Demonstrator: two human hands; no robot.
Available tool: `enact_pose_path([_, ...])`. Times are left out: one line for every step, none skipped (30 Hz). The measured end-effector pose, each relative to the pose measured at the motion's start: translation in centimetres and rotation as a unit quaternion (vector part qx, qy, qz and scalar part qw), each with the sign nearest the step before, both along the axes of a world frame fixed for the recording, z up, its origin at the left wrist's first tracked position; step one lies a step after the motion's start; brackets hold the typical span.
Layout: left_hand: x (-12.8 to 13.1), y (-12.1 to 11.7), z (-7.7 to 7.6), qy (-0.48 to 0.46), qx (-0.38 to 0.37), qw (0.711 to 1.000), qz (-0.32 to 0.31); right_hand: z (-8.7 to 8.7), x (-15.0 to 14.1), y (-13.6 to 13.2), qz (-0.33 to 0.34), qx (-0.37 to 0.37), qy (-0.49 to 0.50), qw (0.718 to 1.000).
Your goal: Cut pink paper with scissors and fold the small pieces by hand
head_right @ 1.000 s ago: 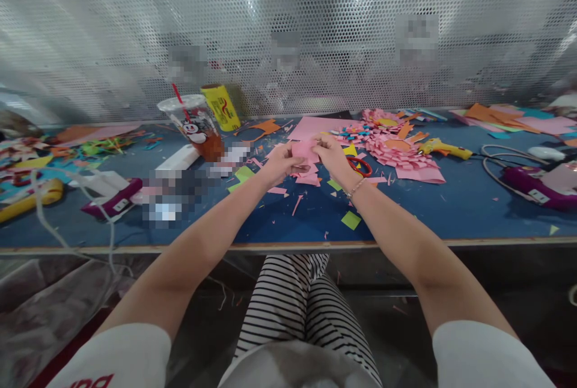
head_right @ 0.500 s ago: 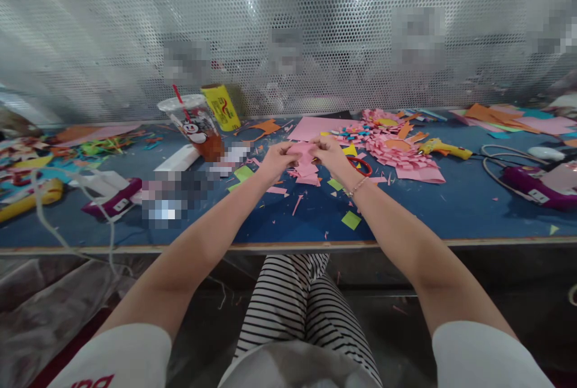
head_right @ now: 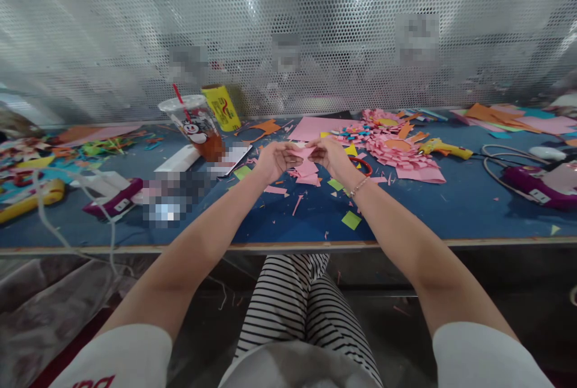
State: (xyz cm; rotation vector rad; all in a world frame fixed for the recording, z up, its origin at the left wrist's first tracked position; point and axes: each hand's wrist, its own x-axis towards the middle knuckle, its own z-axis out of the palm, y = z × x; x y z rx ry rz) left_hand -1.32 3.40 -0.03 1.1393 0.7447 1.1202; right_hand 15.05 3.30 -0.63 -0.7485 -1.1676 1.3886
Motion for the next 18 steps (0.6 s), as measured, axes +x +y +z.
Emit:
enact_pose_path([0.07,-0.01,-0.06,0.011,0.012,1.0,0.012,-0.07,-0.04,0.04,-0.009,0.014,-0.014,1.0])
enact_pose_path([0.16,-0.02,-0.14,0.024,0.028,0.999,0.026,-0.15,-0.09,0.09,-0.02,0.026,-0.03,0.999])
enact_pose_path([0.23,-0.03,-0.21,0.036,0.045,0.998,0.039,-0.25,-0.12,0.16,-0.032,0.037,-0.047,0.998])
enact_pose_path([0.29,-0.02,-0.29,0.046,0.058,0.996,0.047,-0.37,-0.13,0.25,-0.043,0.042,-0.059,0.996])
enact_pose_path([0.32,0.01,-0.36,0.053,0.064,0.995,0.049,-0.48,-0.11,0.36,-0.051,0.043,-0.066,0.996])
enact_pose_path([0.33,0.06,-0.43,0.057,0.063,0.995,0.048,-0.59,-0.05,0.48,-0.058,0.041,-0.068,0.995])
enact_pose_path([0.32,0.14,-0.49,0.058,0.058,0.996,0.045,-0.7,0.04,0.6,-0.063,0.039,-0.07,0.995])
enact_pose_path([0.3,0.23,-0.54,0.057,0.051,0.996,0.044,-0.78,0.14,0.71,-0.064,0.039,-0.072,0.995])
enact_pose_path([0.28,0.33,-0.58,0.056,0.044,0.997,0.043,-0.85,0.24,0.81,-0.062,0.039,-0.076,0.994])
enact_pose_path([0.25,0.43,-0.62,0.056,0.038,0.997,0.042,-0.89,0.32,0.89,-0.059,0.04,-0.084,0.994])
enact_pose_path([0.21,0.52,-0.64,0.055,0.035,0.997,0.041,-0.9,0.39,0.94,-0.057,0.041,-0.094,0.993])
enact_pose_path([0.18,0.6,-0.65,0.054,0.032,0.997,0.043,-0.9,0.42,0.97,-0.058,0.042,-0.105,0.992])
enact_pose_path([0.14,0.66,-0.65,0.051,0.031,0.997,0.047,-0.87,0.44,0.97,-0.06,0.045,-0.121,0.99])
enact_pose_path([0.1,0.7,-0.64,0.047,0.029,0.997,0.055,-0.83,0.44,0.96,-0.066,0.051,-0.141,0.986])
enact_pose_path([0.04,0.73,-0.62,0.042,0.028,0.997,0.064,-0.78,0.45,0.92,-0.075,0.066,-0.167,0.981])
enact_pose_path([-0.02,0.75,-0.6,0.037,0.025,0.996,0.074,-0.73,0.48,0.86,-0.084,0.091,-0.199,0.972])
enact_pose_path([-0.07,0.75,-0.58,0.034,0.023,0.996,0.085,-0.69,0.53,0.79,-0.094,0.131,-0.237,0.958])
enact_pose_path([-0.13,0.75,-0.57,0.035,0.021,0.995,0.095,-0.65,0.62,0.71,-0.105,0.184,-0.277,0.937])
